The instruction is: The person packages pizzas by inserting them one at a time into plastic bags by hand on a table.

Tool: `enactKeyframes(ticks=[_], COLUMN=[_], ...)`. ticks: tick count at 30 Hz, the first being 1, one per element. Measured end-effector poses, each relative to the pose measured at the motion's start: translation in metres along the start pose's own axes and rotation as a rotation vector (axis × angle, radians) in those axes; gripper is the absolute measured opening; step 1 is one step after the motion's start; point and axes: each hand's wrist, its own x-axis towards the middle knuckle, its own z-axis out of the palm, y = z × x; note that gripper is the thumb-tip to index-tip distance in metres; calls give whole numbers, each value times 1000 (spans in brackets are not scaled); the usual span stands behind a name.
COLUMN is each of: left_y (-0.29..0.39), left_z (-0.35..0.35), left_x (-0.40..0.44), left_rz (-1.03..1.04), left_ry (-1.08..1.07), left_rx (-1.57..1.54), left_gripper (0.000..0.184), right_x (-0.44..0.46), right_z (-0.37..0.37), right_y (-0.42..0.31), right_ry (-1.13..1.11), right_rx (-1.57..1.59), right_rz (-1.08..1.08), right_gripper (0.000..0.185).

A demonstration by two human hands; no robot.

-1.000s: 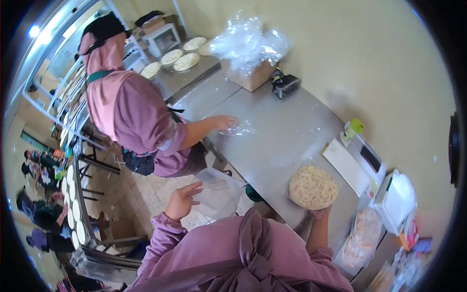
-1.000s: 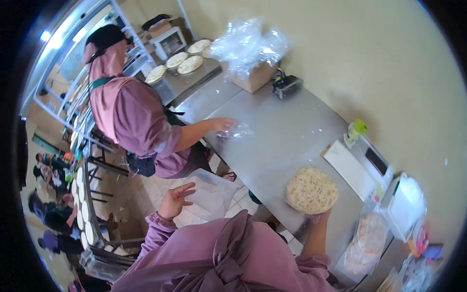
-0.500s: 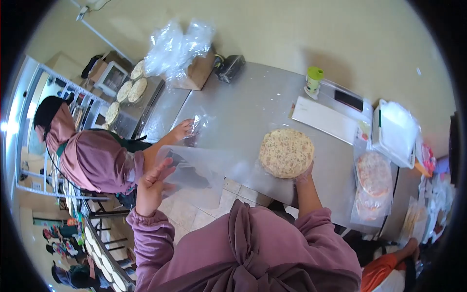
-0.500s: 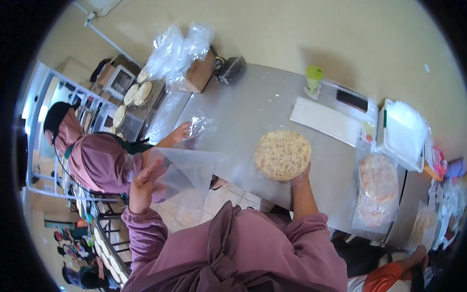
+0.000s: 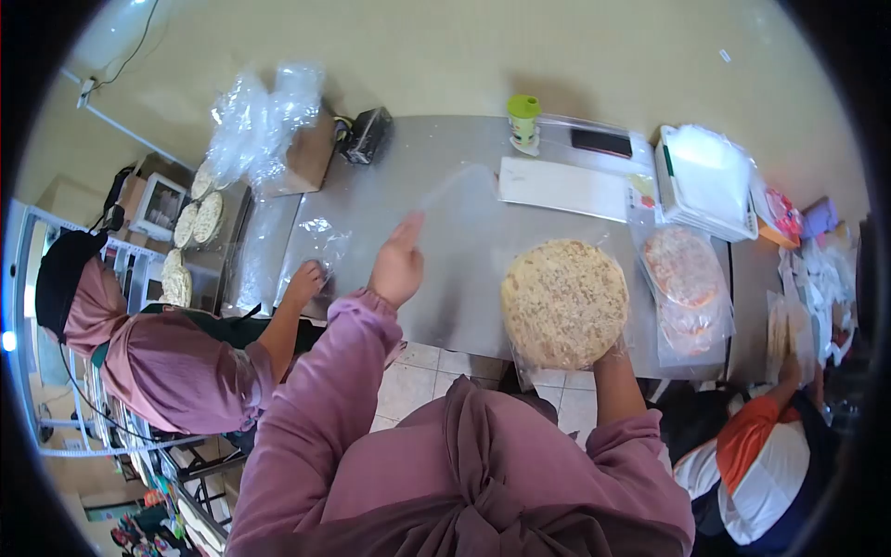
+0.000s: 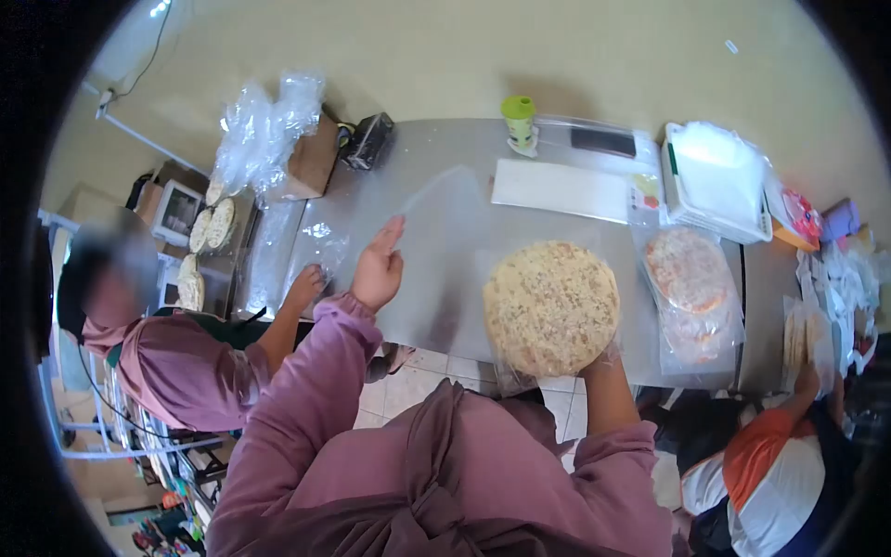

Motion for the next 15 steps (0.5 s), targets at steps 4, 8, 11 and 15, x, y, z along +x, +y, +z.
enactKeyframes(ticks=[4,8,11,15], left_y=[8,13,16,13], left_z=[27,26,13,-9], left_x=[13,11,8,-4], left_rz=[12,74,84,113], left_ry=[-107,-244,-373,-495], left_rx=[-16,12,21,34], left_gripper=[46,48,50,55], right_x=[-22,-13,-4,-10], right_z=[1,23,36,43], right_y=[10,53,72,85], right_ry=[54,85,90,101], right_rx=[29,69,98,129], right_rz=[17,68,115,187], right_gripper=[50,51,51,51])
